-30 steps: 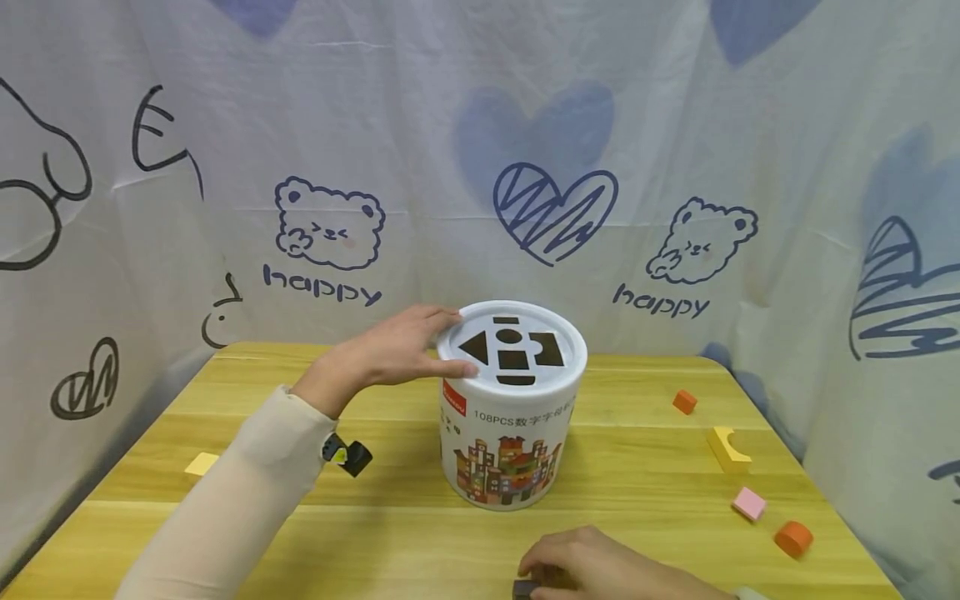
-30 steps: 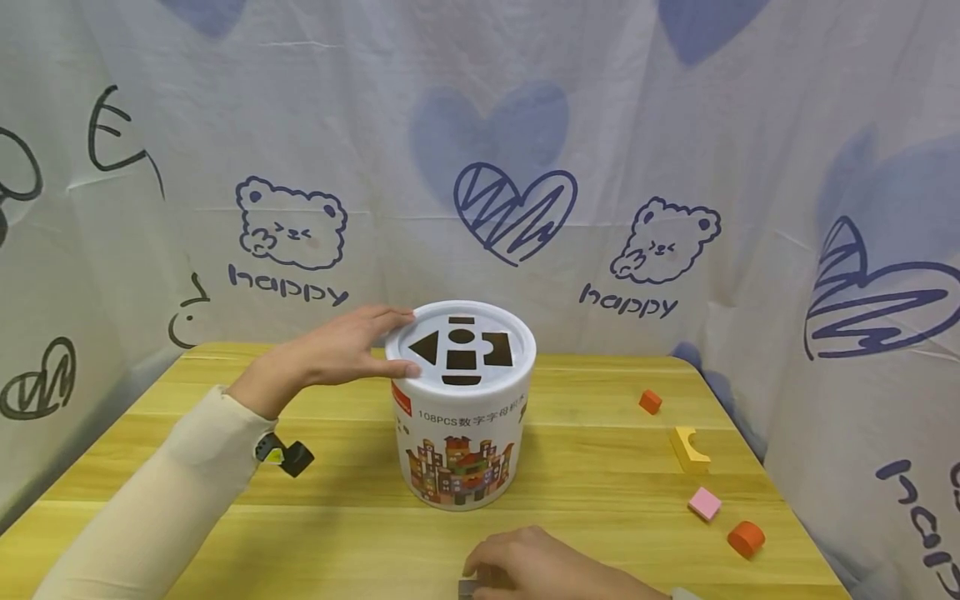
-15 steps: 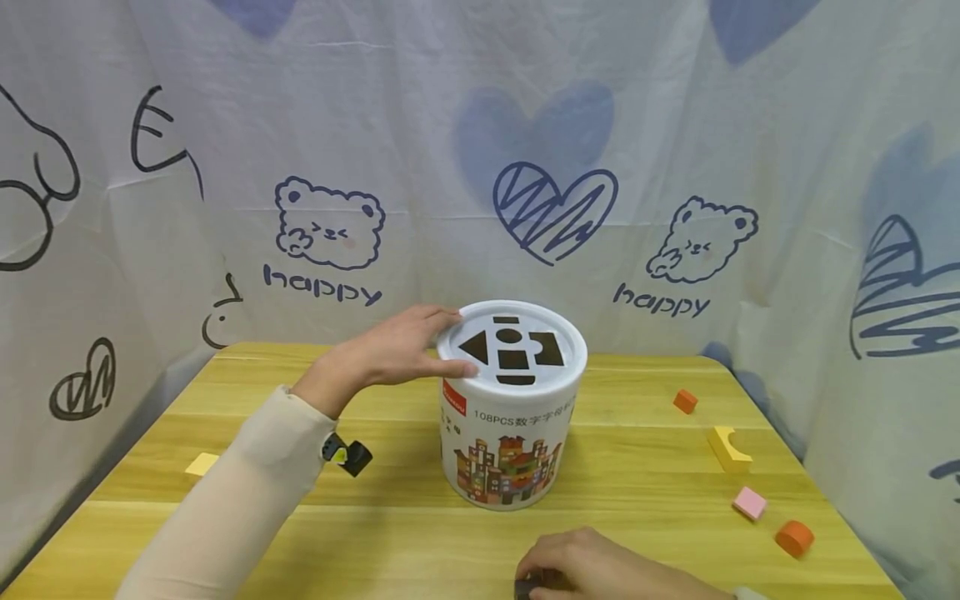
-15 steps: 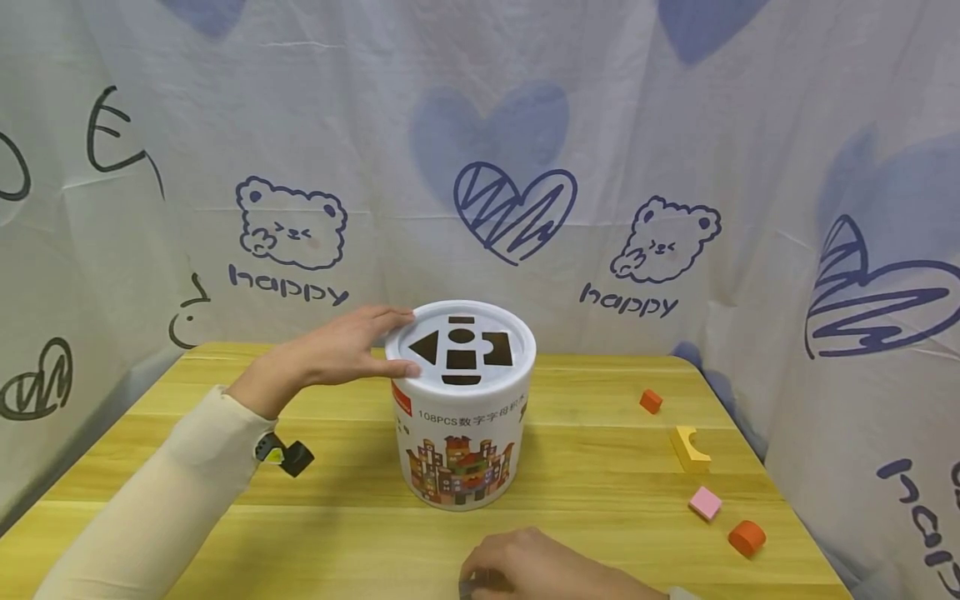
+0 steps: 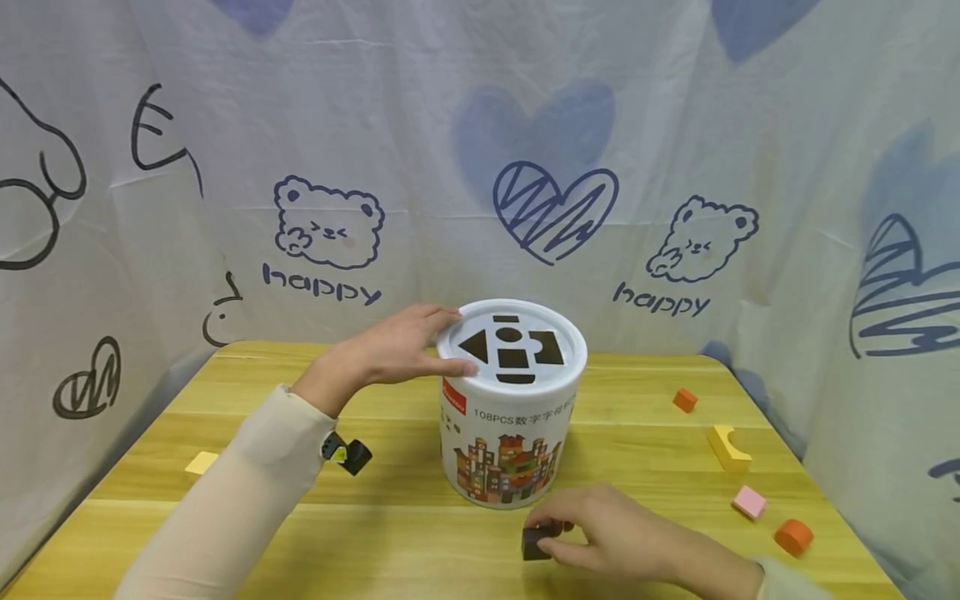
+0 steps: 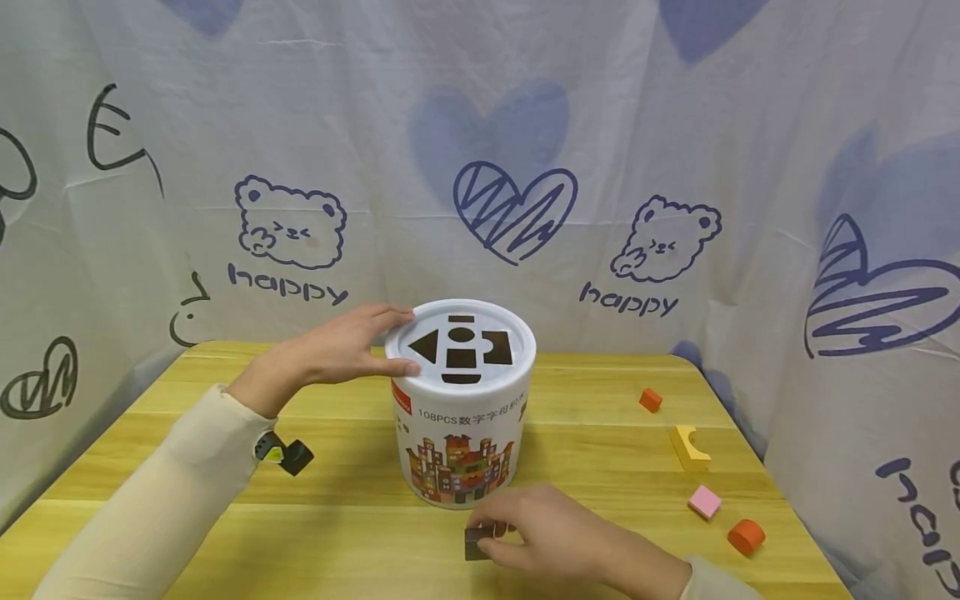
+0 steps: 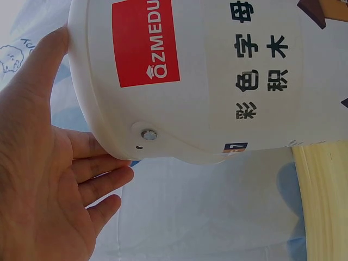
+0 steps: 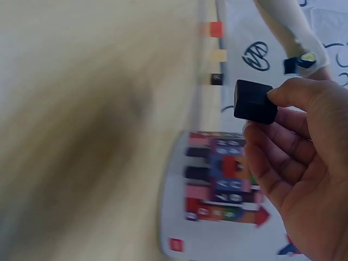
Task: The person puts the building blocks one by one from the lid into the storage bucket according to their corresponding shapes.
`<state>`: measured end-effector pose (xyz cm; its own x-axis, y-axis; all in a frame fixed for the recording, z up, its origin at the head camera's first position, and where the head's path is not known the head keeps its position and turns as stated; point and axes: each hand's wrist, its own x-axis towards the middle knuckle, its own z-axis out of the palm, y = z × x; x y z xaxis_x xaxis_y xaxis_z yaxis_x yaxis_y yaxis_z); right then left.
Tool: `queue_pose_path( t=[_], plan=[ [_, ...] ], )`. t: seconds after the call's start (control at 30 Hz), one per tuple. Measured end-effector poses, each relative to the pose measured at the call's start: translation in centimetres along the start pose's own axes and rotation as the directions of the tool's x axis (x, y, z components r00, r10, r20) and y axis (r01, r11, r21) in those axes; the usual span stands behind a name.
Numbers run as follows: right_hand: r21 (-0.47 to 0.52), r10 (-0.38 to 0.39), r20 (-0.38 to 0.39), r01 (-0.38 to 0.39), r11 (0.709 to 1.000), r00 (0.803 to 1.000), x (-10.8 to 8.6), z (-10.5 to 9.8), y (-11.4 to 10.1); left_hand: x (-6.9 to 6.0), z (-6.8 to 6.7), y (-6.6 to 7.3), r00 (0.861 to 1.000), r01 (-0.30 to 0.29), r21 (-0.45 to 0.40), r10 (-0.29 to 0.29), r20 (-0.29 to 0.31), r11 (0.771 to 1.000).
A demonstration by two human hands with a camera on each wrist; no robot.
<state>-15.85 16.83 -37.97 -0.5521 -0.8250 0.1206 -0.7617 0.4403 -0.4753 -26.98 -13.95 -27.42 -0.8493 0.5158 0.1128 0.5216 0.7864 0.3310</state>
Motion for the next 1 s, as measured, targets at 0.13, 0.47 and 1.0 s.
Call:
queue_pose_path(
  t=[0.13,0.47,1.0],
  plan=[
    [-0.025,-0.020,-0.046,0.019,0.999,0.999,0.3,-1.5,-0.5,0.0,0.0,0.0,1.000,-0.004,0.004,0.004,0.001,1.000],
    [-0.102,-0.081,-0.150,0.066,0.993,0.985,1.0,-5.5,-2.1,-0.1,-0.2,0.0,1.000,-0.018,0.022,0.017,0.006,1.000],
    [-0.171,-0.096,-0.217,0.059,0.984,0.971,2.9,-10.6,-4.1,0.0,0.0,-0.2,1.000,-0.013,-0.002,0.013,0.009,1.000]
  ],
)
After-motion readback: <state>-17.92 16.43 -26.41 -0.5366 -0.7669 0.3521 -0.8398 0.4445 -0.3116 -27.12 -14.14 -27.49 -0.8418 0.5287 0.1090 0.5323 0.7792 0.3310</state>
